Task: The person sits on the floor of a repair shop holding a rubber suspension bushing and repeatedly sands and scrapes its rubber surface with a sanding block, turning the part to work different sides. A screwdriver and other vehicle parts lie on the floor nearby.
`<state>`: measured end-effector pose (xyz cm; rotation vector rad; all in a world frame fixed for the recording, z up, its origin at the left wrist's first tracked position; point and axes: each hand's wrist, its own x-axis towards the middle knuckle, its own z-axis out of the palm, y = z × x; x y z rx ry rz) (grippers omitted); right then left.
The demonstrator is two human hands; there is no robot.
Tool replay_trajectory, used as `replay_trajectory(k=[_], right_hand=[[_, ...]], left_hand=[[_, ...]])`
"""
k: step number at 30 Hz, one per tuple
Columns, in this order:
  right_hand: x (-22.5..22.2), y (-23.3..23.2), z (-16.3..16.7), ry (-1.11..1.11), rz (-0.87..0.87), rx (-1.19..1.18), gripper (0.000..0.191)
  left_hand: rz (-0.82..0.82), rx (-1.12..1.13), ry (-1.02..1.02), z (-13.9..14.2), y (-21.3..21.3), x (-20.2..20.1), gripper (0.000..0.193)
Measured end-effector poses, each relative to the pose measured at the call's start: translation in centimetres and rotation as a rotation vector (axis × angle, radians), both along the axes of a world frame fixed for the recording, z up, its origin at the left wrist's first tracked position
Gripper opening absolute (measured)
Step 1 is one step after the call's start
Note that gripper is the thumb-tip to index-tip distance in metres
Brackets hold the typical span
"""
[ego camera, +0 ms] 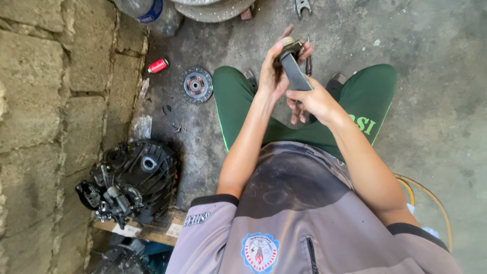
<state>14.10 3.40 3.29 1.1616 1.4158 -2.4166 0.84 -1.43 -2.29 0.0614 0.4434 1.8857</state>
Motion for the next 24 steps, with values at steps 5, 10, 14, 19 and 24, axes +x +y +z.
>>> replay_trajectory(k=[5,10,14,19,24], right_hand=[[-0.5,0.0,-0.5,0.013,0.015,0.052,0.022],[-0.9,-0.1,-0.8,0.029,0.014,0.063,0.030],[-1.1,-0.1,-0.7,-0.012,0.041,0.058,0.028],[-1.3,0.1,-0.4,0.031,0.050,0.106,0.027],[-1.6,0.4,-0.2,0.068,0.053,0.135,0.034]], left_hand=[[-0.006,-0.138,0.113,0.0,0.4,-0.7,0.072],[-0.004,-0.107,0.090,0.7,0.2,-0.8,0.070],[0.042,-0.145,0.217,0.7,0.0,-1.1,0.067],[-0.012,-0.232,0.257,1.0,-0.1,-1.1,0.066],[0.031,-0.276,0.253,1.8,-0.4,-0.6,0.064]])
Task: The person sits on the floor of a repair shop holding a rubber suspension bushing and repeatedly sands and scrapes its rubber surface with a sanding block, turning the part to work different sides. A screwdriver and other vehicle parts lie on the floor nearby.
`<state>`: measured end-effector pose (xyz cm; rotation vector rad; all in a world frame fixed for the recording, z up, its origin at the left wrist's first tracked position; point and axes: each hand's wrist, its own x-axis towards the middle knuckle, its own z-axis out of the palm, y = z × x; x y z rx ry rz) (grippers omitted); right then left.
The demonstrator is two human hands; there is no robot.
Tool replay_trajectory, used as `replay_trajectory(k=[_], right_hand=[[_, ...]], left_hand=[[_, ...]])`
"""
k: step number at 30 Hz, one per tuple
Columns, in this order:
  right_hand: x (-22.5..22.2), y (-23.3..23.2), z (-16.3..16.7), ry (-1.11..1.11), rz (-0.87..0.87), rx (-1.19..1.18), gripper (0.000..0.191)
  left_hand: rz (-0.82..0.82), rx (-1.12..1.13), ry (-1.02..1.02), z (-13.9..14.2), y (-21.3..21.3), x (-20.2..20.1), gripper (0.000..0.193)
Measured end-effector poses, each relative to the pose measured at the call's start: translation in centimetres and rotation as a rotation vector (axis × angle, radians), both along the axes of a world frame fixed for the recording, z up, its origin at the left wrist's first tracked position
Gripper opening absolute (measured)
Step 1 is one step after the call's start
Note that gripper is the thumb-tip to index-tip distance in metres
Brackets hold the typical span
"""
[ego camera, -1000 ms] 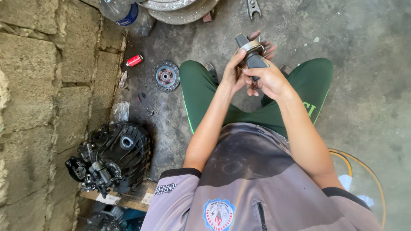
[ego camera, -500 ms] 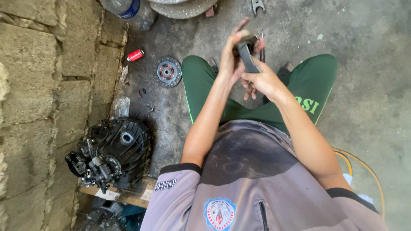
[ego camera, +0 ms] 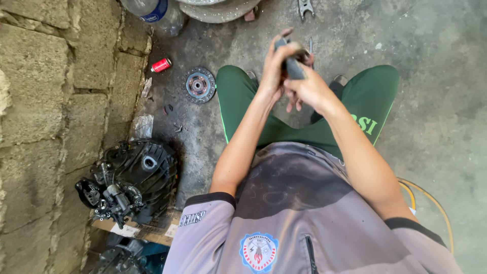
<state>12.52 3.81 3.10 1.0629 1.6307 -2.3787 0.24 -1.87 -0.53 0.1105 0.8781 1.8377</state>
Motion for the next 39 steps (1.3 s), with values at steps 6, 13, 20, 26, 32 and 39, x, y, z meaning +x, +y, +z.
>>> replay_trajectory(k=[6,13,20,26,32,39], right_hand=[[0.2,-0.4,0.4,-0.032,0.011,-0.036,0.032],[-0.2,0.1,0.1,-0.045,0.017,-0.071,0.026],[-0.4,0.2,0.1,-0.070,0.059,0.011,0.027],[-0.5,1.7,0.0,-0.061,0.063,0.028,0.016],[-0.1,2.4,0.3,0.104,-0.029,-0.241,0.018],[-0.4,-0.2,0.6,-0.094,0.038,0.003,0.047]], left_hand=[[0.093,0.027,-0.081,-0.2,0.4,-0.3,0.064],[0.076,0.014,-0.128,-0.1,-0.1,-0.5,0.066],[0.047,-0.016,0.031,-0.2,0.3,-0.8,0.065],[-0.068,-0.154,0.128,-0.2,0.2,-1.2,0.071],[-0.129,0.004,-0.030,0.5,-1.0,-1.5,0.078],[-0.033,0.069,-0.041,-1.1,0.2,-2.0,0.077]])
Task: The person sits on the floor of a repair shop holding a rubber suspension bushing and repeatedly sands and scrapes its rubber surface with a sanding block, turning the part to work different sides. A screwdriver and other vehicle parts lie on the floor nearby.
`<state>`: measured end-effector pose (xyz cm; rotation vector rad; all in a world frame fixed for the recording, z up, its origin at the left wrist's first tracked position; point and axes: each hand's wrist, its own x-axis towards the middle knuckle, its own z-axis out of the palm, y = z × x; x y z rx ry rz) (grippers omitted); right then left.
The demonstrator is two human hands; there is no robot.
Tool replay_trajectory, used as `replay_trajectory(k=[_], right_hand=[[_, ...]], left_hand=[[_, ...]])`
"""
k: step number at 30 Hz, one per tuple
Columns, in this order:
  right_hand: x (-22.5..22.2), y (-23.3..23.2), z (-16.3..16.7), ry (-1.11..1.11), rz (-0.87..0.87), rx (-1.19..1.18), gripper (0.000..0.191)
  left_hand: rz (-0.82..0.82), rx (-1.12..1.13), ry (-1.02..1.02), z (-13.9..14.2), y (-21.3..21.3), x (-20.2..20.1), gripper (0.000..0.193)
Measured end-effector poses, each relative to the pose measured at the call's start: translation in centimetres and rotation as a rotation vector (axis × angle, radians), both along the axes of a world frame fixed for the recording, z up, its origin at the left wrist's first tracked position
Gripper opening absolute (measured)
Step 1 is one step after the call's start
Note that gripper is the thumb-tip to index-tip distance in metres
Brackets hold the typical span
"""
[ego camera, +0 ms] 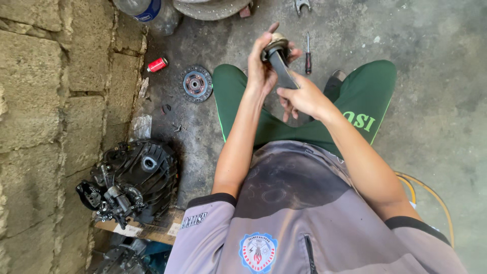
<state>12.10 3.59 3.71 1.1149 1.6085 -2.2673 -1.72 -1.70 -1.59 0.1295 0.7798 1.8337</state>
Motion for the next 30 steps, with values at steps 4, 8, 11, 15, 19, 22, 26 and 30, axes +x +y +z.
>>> replay_trajectory(k=[4,8,11,15,19,22,26,30], right_hand=[[0.1,0.2,-0.3,0.003,0.018,0.087,0.040],[0.3,-0.8,-0.7,-0.045,0.043,0.188,0.059],[0.2,-0.9,-0.6,-0.030,0.063,0.217,0.045],[0.0,-1.4,0.2,-0.182,0.302,0.492,0.069],[-0.6,-1.6,0.6,-0.182,0.351,0.678,0.057],[-0.9,-1.5,0.2,-0.148,0.387,0.742,0.059],[-0.4,-1.0,-1.0,-0.115,0.235,0.516,0.041],[0.4,0.1,-2.0,0.031,-0.039,-0.031,0.016]], left_hand=[[-0.108,-0.113,0.067,-0.2,0.3,0.5,0.074],[0.026,-0.125,-0.026,0.2,0.3,1.0,0.073],[-0.035,-0.161,0.067,0.5,-0.2,1.8,0.072],[0.028,-0.177,-0.041,0.1,-0.6,1.1,0.072],[0.026,-0.170,0.003,-0.6,-0.7,0.7,0.065],[0.088,-0.218,-0.018,-0.9,-1.1,1.1,0.063],[-0.052,-0.273,0.081,-0.5,-1.5,1.6,0.065],[-0.152,-0.183,-0.098,0.6,-2.5,1.3,0.071]])
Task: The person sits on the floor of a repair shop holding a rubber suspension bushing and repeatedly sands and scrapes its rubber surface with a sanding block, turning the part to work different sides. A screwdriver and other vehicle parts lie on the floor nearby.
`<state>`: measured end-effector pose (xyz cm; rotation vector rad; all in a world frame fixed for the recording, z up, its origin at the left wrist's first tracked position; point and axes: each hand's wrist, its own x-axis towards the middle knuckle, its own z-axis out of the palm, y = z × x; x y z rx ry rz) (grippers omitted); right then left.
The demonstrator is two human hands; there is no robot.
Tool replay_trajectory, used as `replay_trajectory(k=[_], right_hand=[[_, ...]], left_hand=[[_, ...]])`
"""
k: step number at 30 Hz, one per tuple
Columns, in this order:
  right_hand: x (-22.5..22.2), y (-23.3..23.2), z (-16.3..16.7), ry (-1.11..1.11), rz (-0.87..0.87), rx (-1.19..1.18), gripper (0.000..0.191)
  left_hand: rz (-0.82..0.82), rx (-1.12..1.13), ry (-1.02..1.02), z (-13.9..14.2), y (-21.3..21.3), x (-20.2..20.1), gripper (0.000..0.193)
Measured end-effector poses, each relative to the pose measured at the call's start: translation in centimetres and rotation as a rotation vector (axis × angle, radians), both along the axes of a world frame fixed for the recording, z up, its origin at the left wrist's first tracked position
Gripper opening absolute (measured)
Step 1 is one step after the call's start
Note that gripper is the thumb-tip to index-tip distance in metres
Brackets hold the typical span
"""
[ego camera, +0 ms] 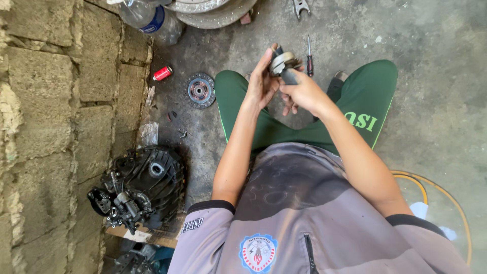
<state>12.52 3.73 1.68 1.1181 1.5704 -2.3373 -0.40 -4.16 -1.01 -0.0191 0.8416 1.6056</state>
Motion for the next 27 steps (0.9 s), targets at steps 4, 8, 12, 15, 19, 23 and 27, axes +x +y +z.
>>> replay_trajectory(k=[4,8,12,15,19,23,27], right_hand=[[0.3,-0.4,-0.2,0.101,-0.037,-0.202,0.010],[0.8,-1.5,0.2,0.069,-0.022,-0.147,0.010],[1.2,-0.6,0.2,0.029,-0.008,-0.034,0.017],[1.7,-0.7,0.0,0.023,-0.023,-0.090,0.016],[1.9,-1.3,-0.3,-0.034,-0.002,-0.081,0.025],[1.5,-0.9,-0.5,-0.050,0.007,-0.066,0.027],[1.3,-0.7,-1.0,-0.015,0.008,-0.058,0.030]], left_hand=[[0.059,0.213,-0.144,-0.4,-0.3,0.7,0.076],[0.169,0.309,-0.030,-1.7,0.7,0.7,0.069],[0.151,0.118,-0.033,-2.1,1.2,2.1,0.068],[0.120,0.071,-0.015,-2.3,1.4,2.2,0.064],[0.125,-0.024,-0.347,-2.0,1.4,1.3,0.080],[0.069,-0.003,-0.074,-1.6,1.7,1.2,0.070],[0.040,-0.053,-0.006,-1.7,1.7,0.8,0.071]])
